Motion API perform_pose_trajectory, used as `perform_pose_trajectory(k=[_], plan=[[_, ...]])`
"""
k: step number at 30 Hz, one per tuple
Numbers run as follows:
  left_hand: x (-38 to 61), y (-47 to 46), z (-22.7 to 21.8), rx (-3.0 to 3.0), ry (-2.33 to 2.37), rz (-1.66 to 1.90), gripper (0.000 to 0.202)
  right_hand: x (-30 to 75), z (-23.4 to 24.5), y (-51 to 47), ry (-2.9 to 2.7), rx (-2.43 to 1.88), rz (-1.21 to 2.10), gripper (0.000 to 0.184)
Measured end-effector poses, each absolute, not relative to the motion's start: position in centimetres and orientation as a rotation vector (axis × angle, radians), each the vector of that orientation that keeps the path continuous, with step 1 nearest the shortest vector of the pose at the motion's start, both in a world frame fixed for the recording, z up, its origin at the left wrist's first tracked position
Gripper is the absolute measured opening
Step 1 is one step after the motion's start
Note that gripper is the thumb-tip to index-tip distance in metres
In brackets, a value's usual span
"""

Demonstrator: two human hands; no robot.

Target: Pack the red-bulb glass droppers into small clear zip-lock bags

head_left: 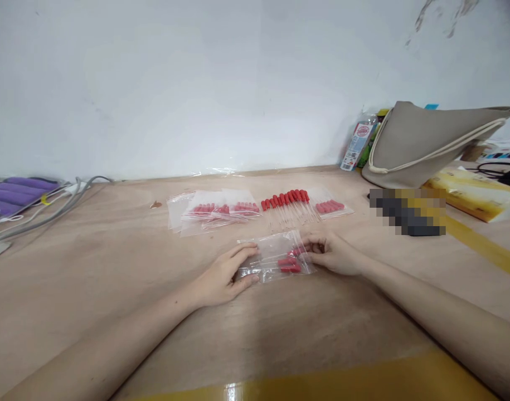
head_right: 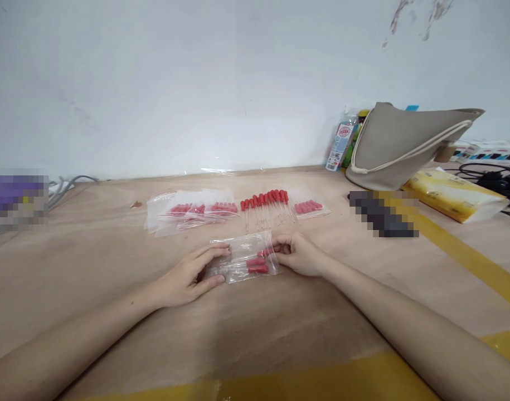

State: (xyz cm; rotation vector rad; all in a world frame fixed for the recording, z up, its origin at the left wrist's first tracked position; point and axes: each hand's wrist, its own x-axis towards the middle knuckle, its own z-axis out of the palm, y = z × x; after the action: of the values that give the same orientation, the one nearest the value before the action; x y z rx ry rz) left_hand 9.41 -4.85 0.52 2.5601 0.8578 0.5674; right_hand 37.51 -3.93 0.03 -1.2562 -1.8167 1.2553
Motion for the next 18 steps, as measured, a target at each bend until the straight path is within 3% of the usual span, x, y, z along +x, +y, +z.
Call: perform_pose_trajectory(k=[9, 18], plan=[[9.4, -4.9, 0.4, 2.553, 0.857, 0.554, 0.039, 37.4, 0.3, -4.0, -1.649, -1.311, 1.433, 0.04], [9.5, -4.9, 0.4, 2.453, 0.849, 0.594, 0.021, 36.7, 1.5, 3.2, -1.777, -1.706, 0.342, 0.011]])
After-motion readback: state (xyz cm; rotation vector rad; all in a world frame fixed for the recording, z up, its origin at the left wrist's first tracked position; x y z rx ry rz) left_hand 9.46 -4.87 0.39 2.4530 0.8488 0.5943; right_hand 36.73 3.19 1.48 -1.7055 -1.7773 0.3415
